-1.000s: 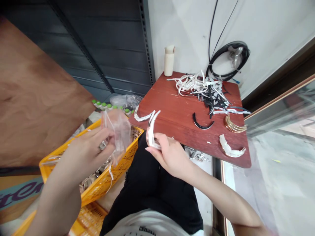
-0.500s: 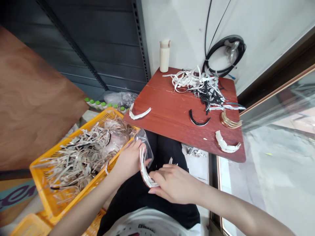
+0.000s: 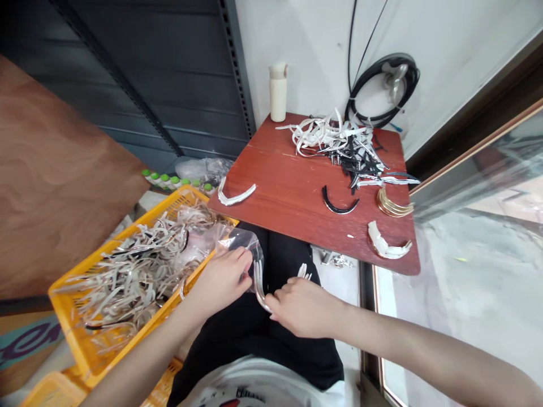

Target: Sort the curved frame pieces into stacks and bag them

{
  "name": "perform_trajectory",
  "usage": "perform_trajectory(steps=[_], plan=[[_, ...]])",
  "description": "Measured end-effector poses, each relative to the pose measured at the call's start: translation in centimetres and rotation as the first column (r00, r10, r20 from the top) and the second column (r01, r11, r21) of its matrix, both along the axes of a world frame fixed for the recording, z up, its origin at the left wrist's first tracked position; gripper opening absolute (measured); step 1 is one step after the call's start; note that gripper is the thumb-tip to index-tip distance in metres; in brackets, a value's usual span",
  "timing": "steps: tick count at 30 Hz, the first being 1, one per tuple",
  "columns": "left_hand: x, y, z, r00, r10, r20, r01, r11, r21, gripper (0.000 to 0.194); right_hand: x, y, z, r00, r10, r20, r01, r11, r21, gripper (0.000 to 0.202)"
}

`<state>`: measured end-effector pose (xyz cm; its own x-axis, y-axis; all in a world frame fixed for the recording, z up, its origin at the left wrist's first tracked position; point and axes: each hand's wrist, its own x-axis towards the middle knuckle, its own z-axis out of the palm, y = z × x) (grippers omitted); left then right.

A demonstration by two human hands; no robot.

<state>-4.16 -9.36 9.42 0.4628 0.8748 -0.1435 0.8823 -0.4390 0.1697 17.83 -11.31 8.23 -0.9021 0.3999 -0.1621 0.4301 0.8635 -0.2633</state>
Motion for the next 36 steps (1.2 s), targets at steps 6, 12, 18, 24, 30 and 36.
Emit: perform_trajectory(steps=[6,12,18,24,30,36], plan=[[-0.2,0.5,0.2,0.998,-0.059,-0.005,0.057,0.986,-0.156,0.013,-1.7,-0.2,0.7,0.99,0.134,0.038,-0.139,0.973,0.182,0.008],[-1.0,0.7,0.2,0.997,-0.068,0.045,0.077,0.965,-0.25,0.016,-2.6,-0.2,2.0,0.988,0.128,0.083,-0.146,0.955,0.26,0.008],[-1.2,1.0,0.0,0.995,-0.069,0.073,0.086,0.96,-0.265,0.017,-3.0,0.7,1.6,0.982,0.17,0.085,-0.186,0.953,0.239,0.008],[-1.6,1.0,-0.5,0.993,-0.056,0.107,0.085,0.953,-0.289,0.014,-2.5,2.7,0.4,0.997,0.024,0.073,-0.037,0.982,0.183,0.004],[-0.3,0.7,-0.5,0.991,0.034,0.128,-0.005,0.975,-0.22,0.013,-3.3,1.2,-1.0,0.999,0.013,-0.031,-0.008,0.99,0.141,0.011],[0.0,-0.8,-0.9,0.988,0.055,0.143,-0.02,0.972,-0.233,0.021,-3.0,1.1,-3.0,0.98,-0.09,-0.177,0.115,0.984,0.135,0.019]])
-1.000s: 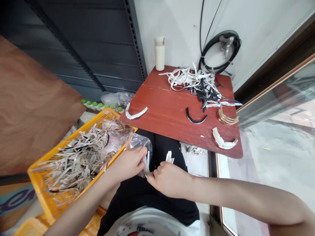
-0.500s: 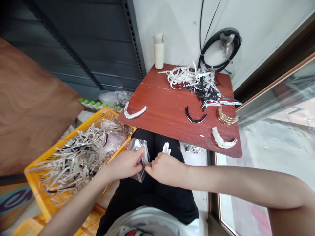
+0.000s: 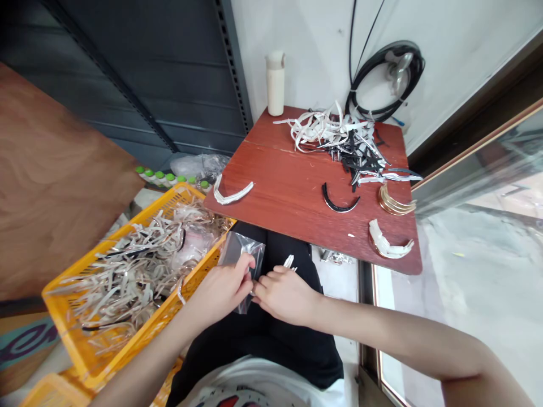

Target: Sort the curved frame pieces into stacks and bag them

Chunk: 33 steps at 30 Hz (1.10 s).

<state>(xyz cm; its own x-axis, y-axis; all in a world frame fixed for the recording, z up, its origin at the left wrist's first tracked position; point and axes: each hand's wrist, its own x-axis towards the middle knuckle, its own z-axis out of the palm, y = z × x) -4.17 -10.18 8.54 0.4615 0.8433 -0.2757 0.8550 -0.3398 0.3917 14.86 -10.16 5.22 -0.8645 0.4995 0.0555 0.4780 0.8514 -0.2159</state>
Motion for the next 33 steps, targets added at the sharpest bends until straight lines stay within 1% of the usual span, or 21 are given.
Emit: perform_trajectory(steps=[2,3,7,9,11,13,14,15,16,17,18,19,20,21,22,23,24,26,27,29,33], plan=[[-0.5,-0.4,-0.4,0.995,-0.008,0.099,0.013,0.998,-0.054,0.02,0.1,-0.2,-0.9,0.997,-0.009,-0.074,0.011,1.0,0.023,0.021],[-0.7,-0.6,-0.7,0.991,-0.006,0.136,0.016,0.997,-0.071,0.021,0.1,-0.5,-1.4,0.995,0.019,-0.101,-0.014,0.999,0.043,0.022],[-0.8,-0.9,-1.6,0.994,0.019,0.105,-0.019,1.0,-0.003,0.023,-0.6,-1.4,-2.7,0.976,0.17,-0.14,-0.156,0.982,0.102,0.023],[-0.6,-1.1,-1.9,0.99,0.017,0.141,-0.023,0.999,0.039,0.024,-0.9,-1.3,-2.9,0.983,0.124,-0.138,-0.113,0.99,0.087,0.022],[-0.4,-1.3,-2.2,0.961,0.037,0.273,-0.049,0.998,0.038,0.024,-1.0,-0.8,-3.1,0.99,0.011,-0.137,-0.005,0.999,0.046,0.023],[-0.3,-1.9,-2.8,0.891,0.12,0.437,-0.136,0.991,0.006,0.024,-1.1,-0.2,-3.1,0.985,-0.096,-0.147,0.097,0.995,0.001,0.022],[-0.3,-2.4,-3.3,0.834,0.192,0.517,-0.214,0.977,-0.018,0.025,-1.1,0.0,-3.0,0.978,-0.131,-0.159,0.13,0.991,-0.018,0.021],[-0.3,-2.9,-4.0,0.755,0.286,0.589,-0.321,0.946,-0.048,0.025,-1.2,0.1,-3.0,0.972,-0.159,-0.175,0.156,0.987,-0.031,0.02],[-0.4,-3.5,-4.8,0.65,0.395,0.649,-0.451,0.888,-0.088,0.024,-1.4,0.1,-3.0,0.964,-0.184,-0.192,0.179,0.983,-0.041,0.02],[-0.5,-4.2,-5.7,0.515,0.507,0.691,-0.594,0.793,-0.138,0.022,-1.5,0.0,-3.0,0.956,-0.207,-0.21,0.202,0.978,-0.046,0.021],[-0.7,-4.8,-6.6,0.363,0.607,0.707,-0.721,0.664,-0.2,0.019,-1.8,-0.2,-3.0,0.946,-0.23,-0.227,0.225,0.973,-0.047,0.023],[-0.9,-5.5,-7.5,0.21,0.684,0.699,-0.809,0.523,-0.268,0.018,-2.0,-0.4,-3.1,0.938,-0.251,-0.241,0.248,0.968,-0.044,0.024],[-1.2,-6.2,-8.2,0.071,0.737,0.672,-0.85,0.397,-0.346,0.019,-2.3,-0.6,-3.2,0.93,-0.27,-0.251,0.269,0.962,-0.039,0.024],[-1.6,-6.8,-8.8,-0.049,0.773,0.633,-0.848,0.302,-0.435,0.021,-2.5,-0.8,-3.4,0.924,-0.285,-0.256,0.286,0.958,-0.035,0.024],[-1.9,-7.4,-9.1,-0.151,0.793,0.591,-0.811,0.243,-0.532,0.023,-2.8,-1.0,-3.5,0.919,-0.298,-0.259,0.3,0.953,-0.035,0.024],[-2.3,-7.8,-9.3,-0.238,0.803,0.546,-0.744,0.21,-0.634,0.025,-3.0,-1.2,-3.7,0.915,-0.308,-0.26,0.308,0.95,-0.04,0.023],[-2.6,-8.0,-9.2,-0.312,0.807,0.501,-0.657,0.197,-0.727,0.027,-3.2,-1.3,-3.9,0.913,-0.314,-0.26,0.313,0.949,-0.048,0.023],[-3.2,-8.0,-8.5,-0.414,0.812,0.412,-0.466,0.2,-0.862,0.026,-3.7,-1.5,-4.1,0.91,-0.319,-0.264,0.315,0.947,-0.06,0.022],[-3.4,-7.6,-8.1,-0.442,0.815,0.374,-0.385,0.204,-0.9,0.024,-4.0,-1.6,-4.2,0.91,-0.318,-0.266,0.313,0.948,-0.059,0.023],[-3.5,-6.5,-7.3,-0.451,0.83,0.327,-0.272,0.221,-0.937,0.022,-4.7,-1.7,-4.0,0.918,-0.306,-0.253,0.303,0.952,-0.05,0.024],[-2.8,-4.1,-6.7,-0.352,0.869,0.348,-0.165,0.309,-0.937,0.029,-6.6,-2.1,-3.4,0.953,-0.234,-0.194,0.227,0.972,-0.058,0.02]])
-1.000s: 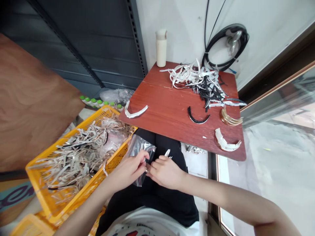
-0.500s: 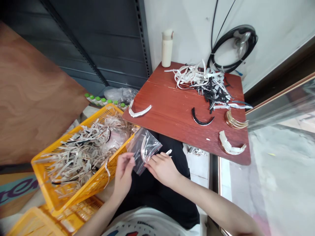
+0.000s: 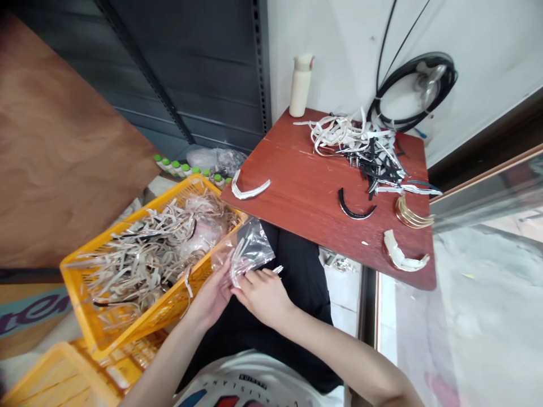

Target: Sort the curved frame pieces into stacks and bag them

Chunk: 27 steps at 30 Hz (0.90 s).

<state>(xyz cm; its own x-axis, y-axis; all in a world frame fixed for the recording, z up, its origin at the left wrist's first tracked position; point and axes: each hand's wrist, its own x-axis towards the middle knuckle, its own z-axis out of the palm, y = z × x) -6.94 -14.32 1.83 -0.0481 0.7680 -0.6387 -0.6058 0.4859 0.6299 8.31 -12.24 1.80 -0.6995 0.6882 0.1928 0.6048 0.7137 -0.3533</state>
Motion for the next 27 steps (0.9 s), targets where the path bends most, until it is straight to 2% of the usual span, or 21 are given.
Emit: perform_trajectory(steps=[3,6,9,14,17,19,21,22,25,27], plan=[[0.7,0.7,0.0,0.998,-0.061,-0.006,0.061,0.997,0.039,0.037,-1.1,-0.2,0.2,1.0,0.005,-0.016,-0.005,1.0,0.003,0.018],[1.0,0.7,0.1,0.998,-0.064,-0.003,0.064,0.998,0.028,0.033,-1.2,-0.5,-0.1,0.997,-0.044,-0.061,0.045,0.999,0.01,0.016],[0.8,0.5,0.0,0.999,-0.043,-0.001,0.043,0.998,-0.036,0.025,-0.5,-0.8,-0.6,0.99,-0.087,-0.11,0.088,0.996,0.005,0.019],[0.2,0.6,0.2,1.0,-0.014,0.027,0.017,0.995,-0.097,0.018,1.9,-0.4,-0.7,0.987,-0.053,-0.151,0.056,0.998,0.021,0.028],[0.0,0.6,0.4,1.0,-0.023,0.012,0.025,0.992,-0.124,0.019,3.4,0.3,0.5,0.979,-0.055,-0.197,0.039,0.996,-0.085,0.031],[0.0,0.6,0.6,0.999,-0.047,0.015,0.048,0.99,-0.131,0.02,4.2,0.6,1.4,0.964,-0.072,-0.254,0.002,0.963,-0.268,0.034],[0.0,0.6,0.8,0.998,-0.067,0.02,0.069,0.986,-0.151,0.021,4.8,0.9,2.0,0.934,-0.147,-0.324,-0.038,0.865,-0.5,0.038],[0.0,0.6,0.9,0.997,-0.075,0.025,0.078,0.983,-0.167,0.022,5.0,1.0,2.1,0.905,-0.229,-0.359,-0.048,0.783,-0.62,0.037],[0.2,0.6,1.1,0.996,-0.079,0.046,0.087,0.973,-0.214,0.026,5.0,1.1,1.9,0.723,-0.568,-0.393,-0.143,0.434,-0.89,0.033],[0.2,0.6,1.2,0.996,-0.075,0.047,0.084,0.97,-0.227,0.025,4.4,0.9,1.5,0.56,-0.754,-0.345,-0.266,0.231,-0.936,0.035]])
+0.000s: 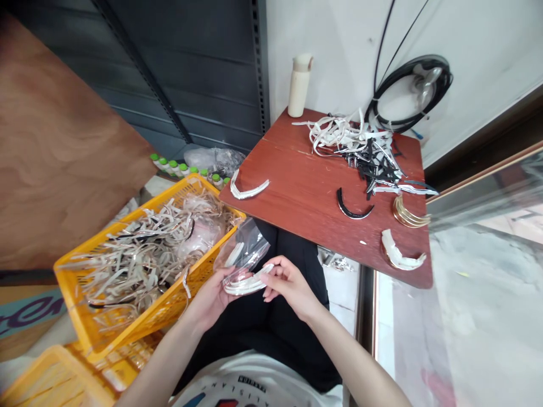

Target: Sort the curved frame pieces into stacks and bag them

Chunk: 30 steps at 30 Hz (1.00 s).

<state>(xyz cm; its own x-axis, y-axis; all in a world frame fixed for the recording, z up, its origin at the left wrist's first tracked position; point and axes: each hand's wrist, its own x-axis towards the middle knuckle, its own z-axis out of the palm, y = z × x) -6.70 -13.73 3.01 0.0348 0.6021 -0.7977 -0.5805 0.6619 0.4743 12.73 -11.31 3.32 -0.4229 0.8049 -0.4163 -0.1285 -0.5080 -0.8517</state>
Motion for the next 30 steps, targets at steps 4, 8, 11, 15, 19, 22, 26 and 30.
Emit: perform_trajectory(steps=[4,8,11,15,19,22,26,30], plan=[[0.1,-0.2,-0.1,0.999,-0.026,-0.039,0.028,0.999,0.046,0.025,-2.6,-1.4,-0.4,0.968,-0.194,-0.159,0.154,0.96,-0.234,0.039],[0.2,-0.4,-0.3,0.994,-0.027,-0.104,0.039,0.993,0.109,0.028,-5.1,-3.3,-0.7,0.934,-0.35,-0.079,0.338,0.932,-0.128,0.039],[0.5,-0.6,-0.3,0.984,-0.045,-0.172,0.075,0.982,0.175,0.035,-5.8,-4.1,-0.9,0.922,-0.381,-0.069,0.361,0.911,-0.198,0.039],[1.1,-0.9,-0.2,0.957,-0.094,-0.275,0.165,0.954,0.249,0.046,-5.6,-4.0,-1.1,0.89,-0.433,-0.145,0.395,0.889,-0.234,0.039],[1.8,-1.7,-0.3,0.91,-0.219,-0.353,0.329,0.898,0.292,0.048,-5.2,-3.4,-1.2,0.82,-0.555,-0.139,0.531,0.829,-0.176,0.04],[2.1,-2.5,-0.5,0.83,-0.334,-0.446,0.508,0.784,0.358,0.041,-4.8,-3.4,-1.6,0.786,-0.609,-0.107,0.584,0.788,-0.193,0.04],[2.0,-3.3,-1.1,0.714,-0.4,-0.574,0.636,0.713,0.294,0.045,-4.3,-3.8,-2.5,0.829,-0.555,-0.065,0.533,0.821,-0.206,0.04],[1.9,-3.1,-2.1,0.778,-0.236,-0.583,0.441,0.865,0.238,0.048,-4.1,-4.1,-3.2,0.856,-0.517,-0.027,0.499,0.837,-0.227,0.038]])
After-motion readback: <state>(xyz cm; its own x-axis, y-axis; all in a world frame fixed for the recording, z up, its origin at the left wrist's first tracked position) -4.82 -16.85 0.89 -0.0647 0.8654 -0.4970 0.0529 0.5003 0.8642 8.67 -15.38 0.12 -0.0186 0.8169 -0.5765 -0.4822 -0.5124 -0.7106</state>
